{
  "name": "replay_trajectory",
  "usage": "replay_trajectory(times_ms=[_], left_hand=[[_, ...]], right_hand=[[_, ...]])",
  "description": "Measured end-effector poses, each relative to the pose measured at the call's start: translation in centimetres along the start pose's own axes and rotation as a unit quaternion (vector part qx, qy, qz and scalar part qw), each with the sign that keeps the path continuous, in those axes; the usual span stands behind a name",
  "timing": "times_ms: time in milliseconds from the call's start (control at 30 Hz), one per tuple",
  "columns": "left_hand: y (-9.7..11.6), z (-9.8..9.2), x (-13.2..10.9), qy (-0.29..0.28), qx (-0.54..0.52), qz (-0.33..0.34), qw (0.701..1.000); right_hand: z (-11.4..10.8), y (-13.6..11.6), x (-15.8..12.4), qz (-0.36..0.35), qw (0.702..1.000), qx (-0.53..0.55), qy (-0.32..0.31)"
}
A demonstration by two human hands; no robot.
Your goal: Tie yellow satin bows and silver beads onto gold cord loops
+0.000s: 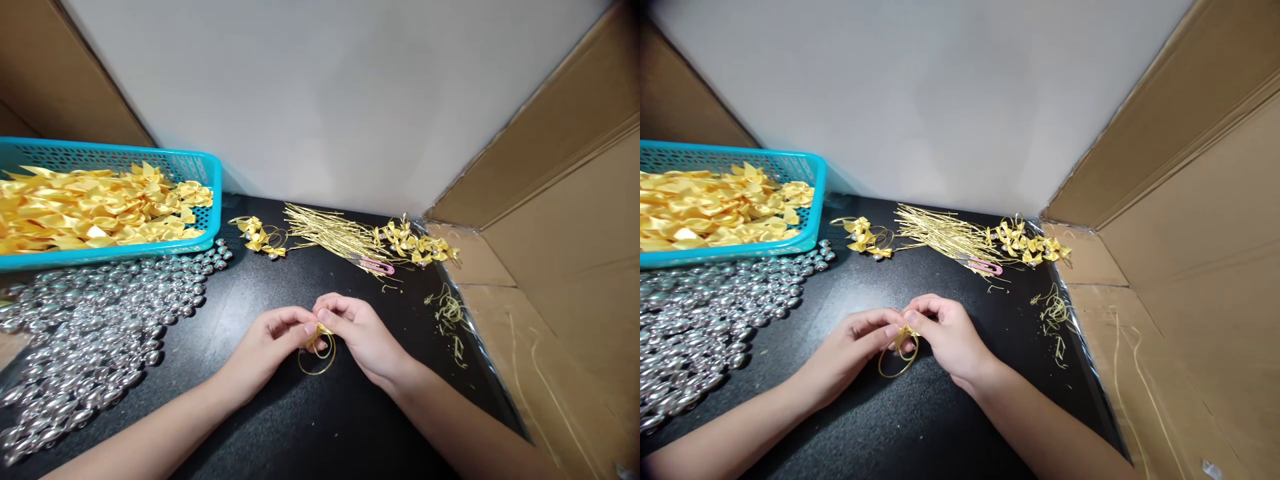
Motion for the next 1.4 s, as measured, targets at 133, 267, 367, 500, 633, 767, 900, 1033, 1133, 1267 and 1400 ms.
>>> replay_trajectory(times_ms=[133, 267, 367, 500, 633, 767, 900, 1033, 1133, 1267, 1400], left_hand=[[0.3, 0.1, 0.0, 0.012, 0.039, -0.004, 0.999], [0.3, -0.1, 0.1, 0.021, 0.054, 0.014, 0.998], [0.2, -0.1, 0.1, 0.02, 0.067, 0.027, 0.997], [0.3, 0.0, 0.0, 0.028, 0.081, 0.034, 0.996], [0.6, 0.1, -0.1, 0.041, 0.086, 0.028, 0.995], [0.6, 0.1, -0.1, 0.051, 0.089, 0.03, 0.994], [0.5, 0.0, -0.2, 0.059, 0.091, 0.034, 0.994], [0.5, -0.1, -0.1, 0.065, 0.088, 0.031, 0.994], [0.4, 0.0, -0.1, 0.06, 0.085, 0.031, 0.994], [0.3, 0.1, -0.2, 0.058, 0.099, 0.039, 0.993], [0.3, 0.1, -0.2, 0.065, 0.089, 0.026, 0.994]], right_hand=[[0.1, -0.1, -0.2, 0.004, 1.0, 0.007, 0.001], [0.2, -0.1, -0.3, 0.005, 1.0, 0.025, -0.011], [0.1, 0.1, -0.3, 0.02, 0.999, 0.048, -0.008], [0.0, 0.4, -0.2, 0.055, 0.994, 0.091, 0.022], [-0.3, 0.3, 0.0, 0.074, 0.987, 0.122, 0.069], [-0.3, 0.2, 0.1, 0.065, 0.989, 0.122, 0.051], [-0.2, 0.5, 0.1, 0.035, 0.997, 0.058, 0.036], [0.0, 0.9, -0.1, -0.027, 0.999, -0.013, 0.045], [0.1, 0.9, -0.1, -0.058, 0.997, -0.036, 0.034], [-0.1, 0.7, 0.0, -0.048, 0.997, -0.006, 0.059], [-0.7, -0.1, 0.3, -0.037, 0.995, 0.028, 0.089]])
Point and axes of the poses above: each hand's wrist, its own x-axis towards the middle knuckle, its own z-axis out of the palm, y = z × x, the point moved 1 cm from there along x, towards the middle knuckle
